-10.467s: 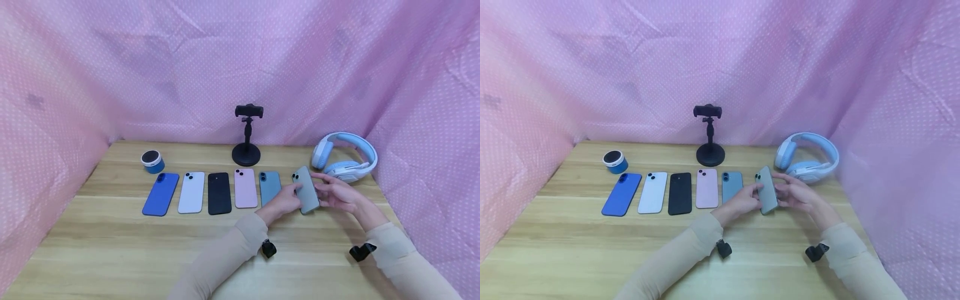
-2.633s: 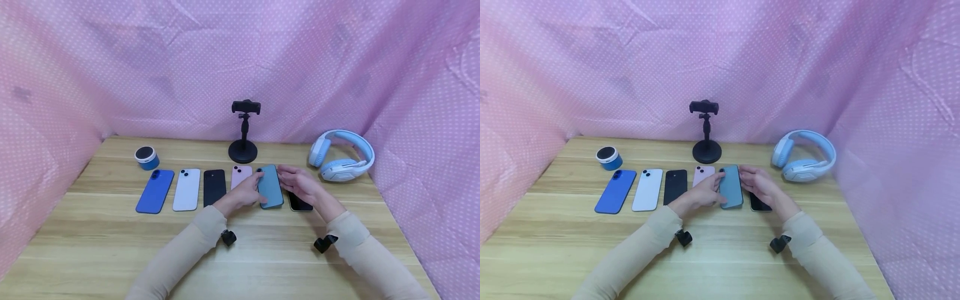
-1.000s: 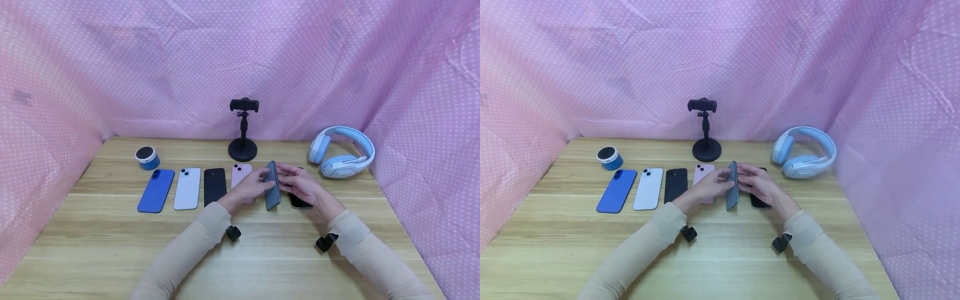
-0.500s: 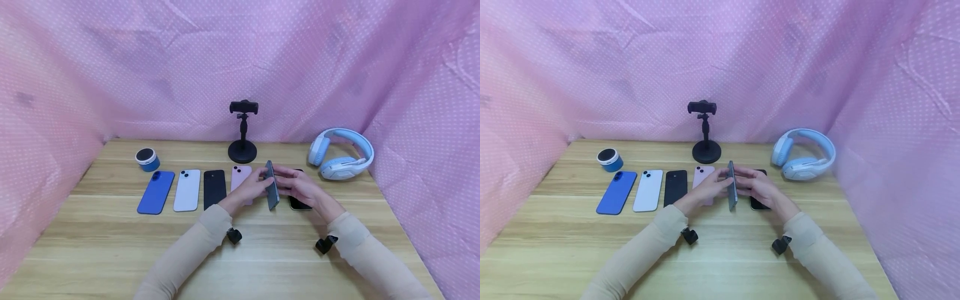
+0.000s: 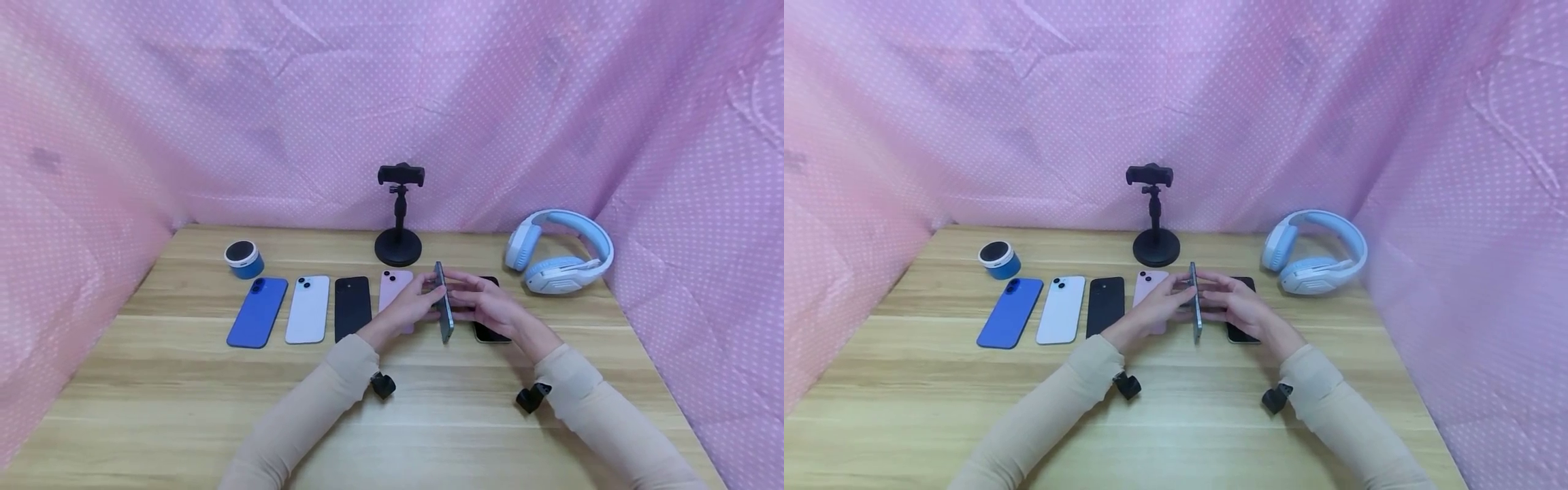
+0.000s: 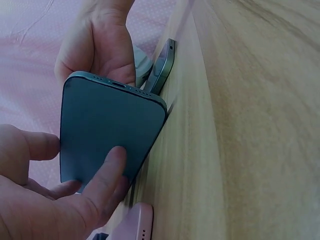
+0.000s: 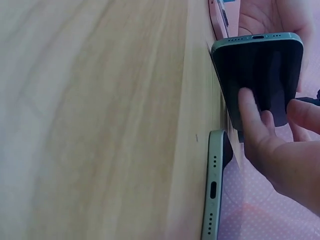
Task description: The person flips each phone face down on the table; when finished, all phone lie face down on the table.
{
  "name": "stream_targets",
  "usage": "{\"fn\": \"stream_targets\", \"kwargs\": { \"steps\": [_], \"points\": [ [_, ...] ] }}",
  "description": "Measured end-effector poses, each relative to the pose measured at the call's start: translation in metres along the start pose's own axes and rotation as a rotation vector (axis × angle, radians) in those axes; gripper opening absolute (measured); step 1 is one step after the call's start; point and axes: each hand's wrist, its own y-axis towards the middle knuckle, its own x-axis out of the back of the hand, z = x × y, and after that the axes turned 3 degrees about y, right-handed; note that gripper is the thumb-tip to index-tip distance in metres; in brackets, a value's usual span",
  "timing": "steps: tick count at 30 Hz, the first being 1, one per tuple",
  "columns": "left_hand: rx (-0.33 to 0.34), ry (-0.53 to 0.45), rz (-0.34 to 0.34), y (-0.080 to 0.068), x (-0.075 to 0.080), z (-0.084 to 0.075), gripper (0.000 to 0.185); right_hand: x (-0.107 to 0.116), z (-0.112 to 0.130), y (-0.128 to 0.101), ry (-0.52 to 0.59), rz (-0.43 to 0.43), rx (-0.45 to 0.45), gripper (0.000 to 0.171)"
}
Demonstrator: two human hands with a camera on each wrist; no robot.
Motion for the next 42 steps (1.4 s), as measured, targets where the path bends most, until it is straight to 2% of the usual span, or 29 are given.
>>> {"fn": "stream_targets", "kwargs": {
  "steps": [5,11,22,25,33,42],
  "points": [
    [0.008,-0.048,0.002,0.0,-0.001,0.001,0.05,0.002,0.001,0.0,-0.053,-0.002,0.009,0.056],
    [0.012,-0.045,-0.002,0.0,0.0,0.003,0.048,0.001,0.001,0.001,-0.058,-0.003,-0.021,0.059],
    [0.027,-0.103,0.019,-0.003,0.005,0.0,0.045,0.005,-0.003,0.006,-0.191,0.012,-0.016,0.071],
    [0.022,-0.092,0.01,-0.003,0.006,0.001,0.045,0.006,-0.005,0.007,-0.269,0.0,-0.011,0.072],
    [0.004,-0.079,-0.018,-0.003,0.01,0.005,0.043,0.0,0.0,0.006,-0.589,-0.057,0.041,0.072],
    [0.005,-0.008,-0.033,-0.003,0.015,0.007,0.039,-0.003,0.0,0.012,-0.751,-0.047,0.096,0.073]
  ]
}}
